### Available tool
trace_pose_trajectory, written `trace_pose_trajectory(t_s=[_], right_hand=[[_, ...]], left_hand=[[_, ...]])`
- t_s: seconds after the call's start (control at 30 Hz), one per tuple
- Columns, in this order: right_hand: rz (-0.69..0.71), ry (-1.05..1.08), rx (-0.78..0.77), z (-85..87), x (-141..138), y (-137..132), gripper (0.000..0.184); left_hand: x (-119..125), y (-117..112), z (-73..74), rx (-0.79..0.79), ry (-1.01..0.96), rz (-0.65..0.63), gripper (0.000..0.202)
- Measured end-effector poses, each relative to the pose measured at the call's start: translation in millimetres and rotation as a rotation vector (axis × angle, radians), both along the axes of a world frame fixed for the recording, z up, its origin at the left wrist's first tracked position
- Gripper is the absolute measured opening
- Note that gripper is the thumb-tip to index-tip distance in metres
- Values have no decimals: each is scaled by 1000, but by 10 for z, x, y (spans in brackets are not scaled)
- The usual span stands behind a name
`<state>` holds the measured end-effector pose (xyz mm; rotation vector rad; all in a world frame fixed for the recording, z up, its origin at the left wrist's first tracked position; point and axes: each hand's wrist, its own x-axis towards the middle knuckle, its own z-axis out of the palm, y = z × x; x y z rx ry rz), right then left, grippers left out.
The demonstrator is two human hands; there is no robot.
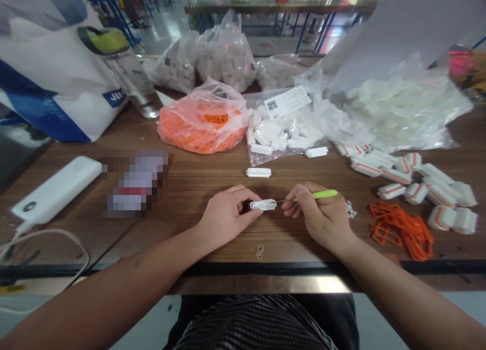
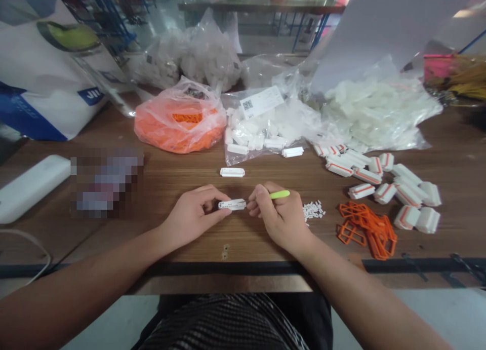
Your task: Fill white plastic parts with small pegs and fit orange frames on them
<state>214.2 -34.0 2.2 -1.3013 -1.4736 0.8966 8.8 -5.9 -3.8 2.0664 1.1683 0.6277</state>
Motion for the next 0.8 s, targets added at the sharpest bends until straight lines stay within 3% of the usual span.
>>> trace_pose_trajectory(t_s=[0.5,0.8], right_hand=[[15,-37,-39,3,7,23,39],[14,-135,97,26,-23,-13,36]], left_hand=[[5,6,-10,10,-5,-11,11],[3,-4,-22,17,-13,-5,10]])
